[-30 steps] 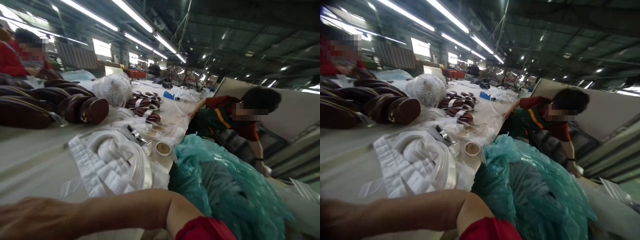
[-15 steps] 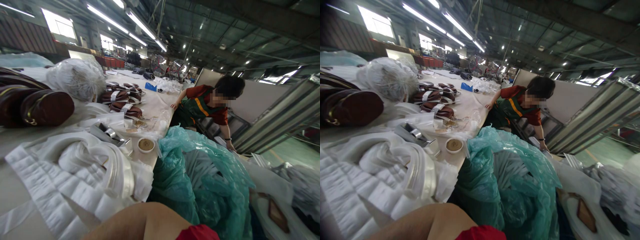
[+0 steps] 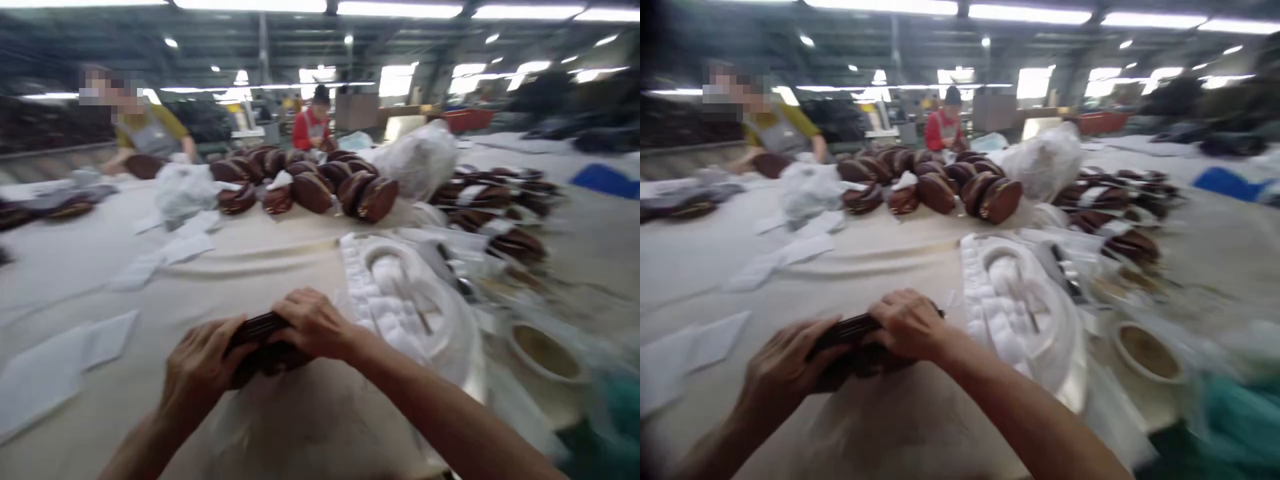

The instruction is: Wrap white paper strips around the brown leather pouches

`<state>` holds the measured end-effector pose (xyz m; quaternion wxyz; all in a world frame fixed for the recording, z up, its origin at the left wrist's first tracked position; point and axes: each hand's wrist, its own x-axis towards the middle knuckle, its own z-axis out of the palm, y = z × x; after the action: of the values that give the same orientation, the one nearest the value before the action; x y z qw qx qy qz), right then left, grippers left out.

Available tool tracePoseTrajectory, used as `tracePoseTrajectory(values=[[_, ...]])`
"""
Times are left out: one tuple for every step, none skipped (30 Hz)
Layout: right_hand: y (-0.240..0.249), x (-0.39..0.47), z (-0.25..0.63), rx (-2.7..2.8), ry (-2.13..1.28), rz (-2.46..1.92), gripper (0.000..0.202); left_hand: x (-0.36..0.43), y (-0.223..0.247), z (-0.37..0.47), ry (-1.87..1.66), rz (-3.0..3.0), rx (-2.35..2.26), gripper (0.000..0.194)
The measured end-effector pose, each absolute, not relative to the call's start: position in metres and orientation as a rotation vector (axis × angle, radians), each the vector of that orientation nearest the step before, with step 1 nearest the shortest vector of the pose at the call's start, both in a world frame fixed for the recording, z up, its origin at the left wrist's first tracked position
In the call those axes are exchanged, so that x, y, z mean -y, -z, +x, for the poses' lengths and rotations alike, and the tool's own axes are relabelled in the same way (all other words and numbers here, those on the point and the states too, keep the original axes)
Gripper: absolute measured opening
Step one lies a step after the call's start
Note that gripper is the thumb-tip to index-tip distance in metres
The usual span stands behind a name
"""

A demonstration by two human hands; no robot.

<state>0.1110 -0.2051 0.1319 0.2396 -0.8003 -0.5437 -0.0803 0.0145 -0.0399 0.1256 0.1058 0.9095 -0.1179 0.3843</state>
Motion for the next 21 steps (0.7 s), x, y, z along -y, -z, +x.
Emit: tracePoseTrajectory(values=[[-0.128,0.203,0.115,1.512,0.300,-2.129,0.025,0.029,-0.125,0.005,-1.117,2.787,0.343,0.023],[-0.123,0.202,0.120,1.546,0.346,-2.071,0.023,0.022,-0.123,-0.001,-1.090,2.877,0.330,0.024],[-0.118,0.199,0.124,1.564,0.372,-2.028,0.021,0.018,-0.120,-0.005,-1.053,2.935,0.306,0.025],[-0.111,0.196,0.126,1.574,0.380,-2.004,0.018,0.016,-0.116,-0.006,-1.016,2.976,0.278,0.024],[-0.105,0.194,0.128,1.581,0.375,-1.996,0.017,0.015,-0.113,-0.005,-0.969,3.007,0.238,0.023],[-0.100,0.191,0.128,1.583,0.367,-1.999,0.017,0.016,-0.111,-0.003,-0.872,3.041,0.204,0.022],[-0.096,0.188,0.128,1.583,0.361,-2.006,0.017,0.017,-0.111,-0.001,-0.758,3.070,0.179,0.022],[-0.094,0.186,0.129,1.584,0.358,-2.014,0.018,0.019,-0.113,0.002,-0.634,3.093,0.158,0.023],[-0.092,0.185,0.130,1.588,0.359,-2.019,0.019,0.021,-0.116,0.005,-0.516,3.105,0.149,0.025],[-0.092,0.184,0.130,1.590,0.373,-2.014,0.021,0.023,-0.119,0.007,-0.431,3.107,0.153,0.026],[-0.093,0.185,0.130,1.588,0.403,-2.005,0.022,0.024,-0.122,0.010,-0.377,3.105,0.167,0.028],[-0.094,0.187,0.128,1.575,0.450,-1.992,0.024,0.025,-0.125,0.012,-0.342,3.101,0.183,0.029],[-0.095,0.190,0.125,1.546,0.511,-1.974,0.024,0.026,-0.127,0.014,-0.323,3.095,0.199,0.028],[-0.095,0.195,0.118,1.501,0.580,-1.945,0.023,0.026,-0.128,0.016,-0.311,3.088,0.214,0.026],[-0.093,0.201,0.109,1.433,0.640,-1.907,0.023,0.026,-0.127,0.017,-0.304,3.082,0.222,0.024],[-0.089,0.208,0.097,1.336,0.661,-1.870,0.023,0.025,-0.126,0.017,-0.303,3.076,0.218,0.023],[-0.084,0.214,0.083,1.222,0.615,-1.843,0.023,0.025,-0.125,0.017,-0.302,3.071,0.210,0.023],[-0.077,0.220,0.068,1.089,0.484,-1.826,0.020,0.024,-0.124,0.017,-0.307,3.066,0.203,0.023],[-0.068,0.223,0.053,0.939,0.258,-1.822,0.016,0.024,-0.123,0.016,-0.312,3.065,0.200,0.023],[-0.060,0.223,0.038,0.792,-0.037,-1.802,0.015,0.024,-0.122,0.016,-0.314,3.064,0.200,0.023],[-0.052,0.220,0.025,0.651,-0.323,-1.727,0.018,0.024,-0.122,0.016,-0.316,3.062,0.201,0.023]])
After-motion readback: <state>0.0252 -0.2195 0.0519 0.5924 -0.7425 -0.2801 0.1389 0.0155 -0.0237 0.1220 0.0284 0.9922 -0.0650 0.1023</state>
